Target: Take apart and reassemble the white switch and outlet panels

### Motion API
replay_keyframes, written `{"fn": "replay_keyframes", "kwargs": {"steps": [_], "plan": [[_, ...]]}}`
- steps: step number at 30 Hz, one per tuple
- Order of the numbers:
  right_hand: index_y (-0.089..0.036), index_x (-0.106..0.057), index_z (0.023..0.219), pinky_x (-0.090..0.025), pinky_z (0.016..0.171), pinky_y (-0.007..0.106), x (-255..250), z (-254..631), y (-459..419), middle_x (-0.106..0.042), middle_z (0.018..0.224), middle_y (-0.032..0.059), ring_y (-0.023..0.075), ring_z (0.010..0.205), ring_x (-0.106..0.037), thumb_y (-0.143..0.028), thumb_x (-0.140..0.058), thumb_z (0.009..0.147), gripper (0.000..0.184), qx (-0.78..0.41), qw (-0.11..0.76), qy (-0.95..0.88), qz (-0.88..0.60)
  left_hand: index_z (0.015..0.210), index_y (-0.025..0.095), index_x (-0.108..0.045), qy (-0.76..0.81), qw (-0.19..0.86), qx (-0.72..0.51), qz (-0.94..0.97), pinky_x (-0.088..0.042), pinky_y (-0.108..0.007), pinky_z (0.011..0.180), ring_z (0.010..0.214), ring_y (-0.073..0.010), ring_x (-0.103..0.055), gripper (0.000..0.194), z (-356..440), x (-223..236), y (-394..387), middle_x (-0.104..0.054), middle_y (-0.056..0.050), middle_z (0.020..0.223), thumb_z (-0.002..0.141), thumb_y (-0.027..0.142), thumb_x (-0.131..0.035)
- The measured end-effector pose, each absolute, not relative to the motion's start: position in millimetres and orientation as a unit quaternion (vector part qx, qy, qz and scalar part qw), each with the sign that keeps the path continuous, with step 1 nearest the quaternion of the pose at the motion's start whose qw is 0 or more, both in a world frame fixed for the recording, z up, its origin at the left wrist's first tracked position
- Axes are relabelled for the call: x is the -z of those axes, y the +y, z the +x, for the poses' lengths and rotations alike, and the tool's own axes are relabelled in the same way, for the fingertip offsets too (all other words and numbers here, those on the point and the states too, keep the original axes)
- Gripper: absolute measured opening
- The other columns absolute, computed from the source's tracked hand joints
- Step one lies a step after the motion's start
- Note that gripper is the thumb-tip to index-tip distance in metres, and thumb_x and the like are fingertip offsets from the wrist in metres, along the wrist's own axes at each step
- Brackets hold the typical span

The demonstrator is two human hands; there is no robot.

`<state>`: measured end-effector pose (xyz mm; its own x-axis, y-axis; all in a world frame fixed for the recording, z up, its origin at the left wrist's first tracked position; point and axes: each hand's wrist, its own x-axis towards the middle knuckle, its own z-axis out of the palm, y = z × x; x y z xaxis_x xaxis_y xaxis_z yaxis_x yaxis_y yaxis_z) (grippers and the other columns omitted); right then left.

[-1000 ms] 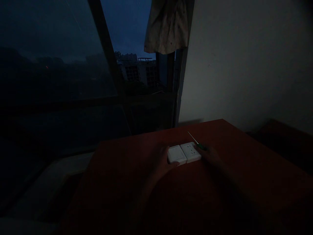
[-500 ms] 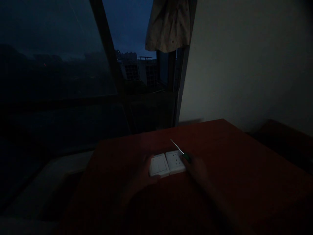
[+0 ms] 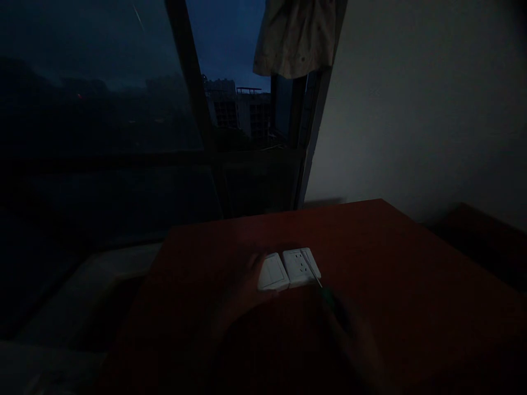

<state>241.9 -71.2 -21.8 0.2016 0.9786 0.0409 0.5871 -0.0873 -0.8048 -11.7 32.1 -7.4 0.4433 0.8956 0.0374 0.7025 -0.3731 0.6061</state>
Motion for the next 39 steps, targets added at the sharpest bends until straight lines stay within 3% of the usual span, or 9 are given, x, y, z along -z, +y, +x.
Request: {"fn": "replay_keyframes", "kwargs": {"steps": [14,30,34,39], "plan": [[-0.025,-0.061,0.125,-0.051,0.094,0.031,62,230,-121,-0.061,0.128,0.0045,0.0229,0.113,-0.061,-0.035,-0.048,0.091,0.038,-0.154,0.252,-0.696,-0.654,0.143,0.02,-0.029,0.511,0.275,-0.193,0.791,-0.029,-0.049,0.11,0.135,-0.0361,-0.03,0.091,-9,12,33,-0.028,-0.014,0.148,0.066,0.037,-0.075],[-0.023,-0.06,0.126,-0.054,0.088,0.029,61,233,-124,-0.061,0.127,0.0055,0.0225,0.111,-0.061,-0.027,-0.044,0.092,0.038,-0.084,0.208,-0.741,-0.633,0.134,0.023,-0.039,0.49,0.25,-0.226,0.804,-0.037,-0.046,0.104,0.124,-0.0314,-0.043,0.08,-6,8,33,-0.043,-0.01,0.133,0.065,0.034,-0.076],[-0.025,-0.059,0.128,-0.055,0.087,0.031,64,232,-124,-0.061,0.127,0.0057,0.0243,0.109,-0.063,-0.031,-0.045,0.092,0.039,-0.119,0.22,-0.725,-0.642,0.133,0.023,-0.039,0.488,0.236,-0.231,0.807,-0.04,-0.044,0.101,0.12,-0.0301,-0.045,0.079,-5,8,35,-0.044,-0.009,0.131,0.065,0.037,-0.076],[-0.025,-0.06,0.127,-0.056,0.085,0.037,57,215,-126,-0.063,0.125,0.0085,0.028,0.104,-0.065,-0.037,-0.044,0.092,0.04,-0.254,0.256,-0.65,-0.669,0.13,0.023,-0.042,0.496,0.242,-0.245,0.797,-0.041,-0.043,0.099,0.117,-0.0302,-0.047,0.077,-4,5,34,-0.047,-0.009,0.126,0.063,0.037,-0.077]]}}
